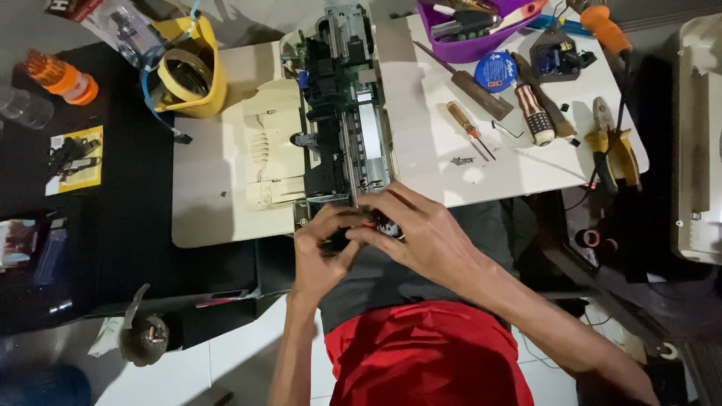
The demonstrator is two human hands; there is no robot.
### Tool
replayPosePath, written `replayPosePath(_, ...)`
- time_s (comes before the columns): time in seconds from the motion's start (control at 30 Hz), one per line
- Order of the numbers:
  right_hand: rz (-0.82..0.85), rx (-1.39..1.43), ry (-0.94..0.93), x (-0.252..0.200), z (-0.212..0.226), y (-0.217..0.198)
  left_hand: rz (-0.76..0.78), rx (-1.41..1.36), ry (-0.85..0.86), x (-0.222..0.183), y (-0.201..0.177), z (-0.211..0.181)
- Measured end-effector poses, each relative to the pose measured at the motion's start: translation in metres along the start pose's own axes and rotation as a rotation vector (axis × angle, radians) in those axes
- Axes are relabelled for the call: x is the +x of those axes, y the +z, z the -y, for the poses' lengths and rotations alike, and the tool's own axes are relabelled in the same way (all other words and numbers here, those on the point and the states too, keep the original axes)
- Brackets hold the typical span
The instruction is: Disassembling a printer by removing internal screws and components using a screwdriver.
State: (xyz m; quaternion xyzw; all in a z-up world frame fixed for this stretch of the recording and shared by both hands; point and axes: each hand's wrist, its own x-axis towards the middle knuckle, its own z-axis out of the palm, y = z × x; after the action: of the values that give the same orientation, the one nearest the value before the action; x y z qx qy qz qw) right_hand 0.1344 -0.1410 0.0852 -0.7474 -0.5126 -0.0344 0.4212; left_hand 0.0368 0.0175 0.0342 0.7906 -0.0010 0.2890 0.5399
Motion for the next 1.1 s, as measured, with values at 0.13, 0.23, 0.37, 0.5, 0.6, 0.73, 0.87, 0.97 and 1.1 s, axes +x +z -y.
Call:
replayPosePath(0.13,-0.085,0.032,-0.030,-0.006,-0.002,0.013,-0.063,-0.024,-0.008,-0.009,0.004,0.008)
replayPosePath(0.23,-0.125,0.085,-0.054,-0.006,-0.005,0.019,-0.081,-0.005,0.008,-0.009,0.006,0.012)
replayPosePath(0.37,-0.097,0.102,-0.072,-0.007,-0.014,0.021,-0.094,0.046,0.042,-0.006,0.008,0.002)
replayPosePath(0.5,-0.110,0.138,-0.081,-0.002,-0.004,0.018,-0.090,-0.017,0.062,-0.010,0.013,0.005)
replayPosePath(0.6,-0.111,0.118,-0.090,-0.003,-0.009,0.021,-0.101,-0.050,0.048,-0.016,0.016,0.014)
replayPosePath(0.73,-0.039,0.148,-0.105,-0.010,-0.027,0.022,-0.097,-0.069,0.042,-0.017,0.017,0.022)
replayPosePath(0.87,-0.020,0.206,-0.126,-0.005,-0.025,0.017,-0.093,-0.087,0.031,-0.017,0.016,0.025)
replayPosePath(0.97,0.015,0.302,-0.197,-0.001,-0.020,0.008,-0.097,-0.109,0.049,-0.015,0.016,0.024)
replayPosePath(1.1,0.055,0.341,-0.167,-0.007,-0.022,0.003,-0.084,-0.129,0.066,-0.015,0.018,0.033)
